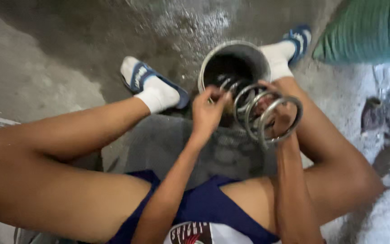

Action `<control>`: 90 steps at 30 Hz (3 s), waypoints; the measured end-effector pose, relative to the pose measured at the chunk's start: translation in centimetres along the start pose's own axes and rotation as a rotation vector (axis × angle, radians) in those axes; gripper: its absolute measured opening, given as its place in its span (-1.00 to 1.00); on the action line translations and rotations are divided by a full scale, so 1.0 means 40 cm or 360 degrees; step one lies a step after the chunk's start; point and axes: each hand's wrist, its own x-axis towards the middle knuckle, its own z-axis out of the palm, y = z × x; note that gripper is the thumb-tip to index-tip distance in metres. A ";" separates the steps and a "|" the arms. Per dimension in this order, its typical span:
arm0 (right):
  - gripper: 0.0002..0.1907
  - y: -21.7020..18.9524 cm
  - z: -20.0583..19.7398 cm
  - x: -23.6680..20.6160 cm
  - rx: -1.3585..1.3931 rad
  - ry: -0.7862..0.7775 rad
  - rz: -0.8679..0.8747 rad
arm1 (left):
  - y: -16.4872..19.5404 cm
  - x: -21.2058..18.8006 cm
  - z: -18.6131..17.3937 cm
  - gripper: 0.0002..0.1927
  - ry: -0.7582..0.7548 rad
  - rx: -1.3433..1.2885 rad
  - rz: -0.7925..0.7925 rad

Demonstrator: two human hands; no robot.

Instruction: The person sits on the floor with a bucket of soapy water between the legs and scrubs a metal coil spring, working the sponge along the coils. The person lifts the spring out of the bucket, turns it to reach different sections, and continues scrubbing the coils by hand.

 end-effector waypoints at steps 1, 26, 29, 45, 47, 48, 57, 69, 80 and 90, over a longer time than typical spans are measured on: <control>-0.42 -0.001 0.001 -0.007 -0.0105 0.0132 0.0066 | -0.001 0.031 0.020 -0.84 -0.0030 0.0037 0.0023; -0.09 -0.003 -0.023 0.003 -0.0439 0.0124 0.0061 | -0.045 -0.074 0.031 -0.89 -0.0009 -0.0906 -0.0343; -0.22 -0.004 -0.037 -0.003 -0.0251 0.0192 0.0249 | -0.041 0.011 0.049 -0.92 -0.0089 -0.0287 -0.0171; -0.18 -0.007 0.003 -0.022 -0.0027 -0.0093 0.0016 | -0.073 -0.053 0.005 -0.86 -0.0084 -0.0587 -0.0217; -0.22 -0.008 0.002 -0.019 0.0000 0.0051 0.0147 | -0.045 -0.018 0.009 -0.86 -0.0096 -0.0374 0.0006; -0.22 -0.009 0.002 -0.018 -0.0061 0.0042 0.0124 | -0.032 -0.011 0.008 -0.86 -0.0123 -0.0538 -0.0065; -0.12 -0.031 0.031 -0.015 -0.0069 0.0013 0.0021 | 0.051 -0.071 -0.085 -0.87 -0.0364 -0.0246 -0.0145; -0.15 -0.033 0.005 -0.003 -0.0074 -0.0054 0.0082 | 0.080 -0.016 -0.030 -0.81 -0.0187 -0.0005 0.0189; -0.32 -0.053 0.018 0.000 -0.0721 0.0021 -0.0037 | 0.040 0.099 0.021 -0.66 -0.0796 0.0166 -0.0257; -0.32 -0.046 -0.004 -0.006 -0.0392 -0.0073 0.0134 | -0.009 0.101 0.014 -0.62 -0.0949 -0.0470 -0.0753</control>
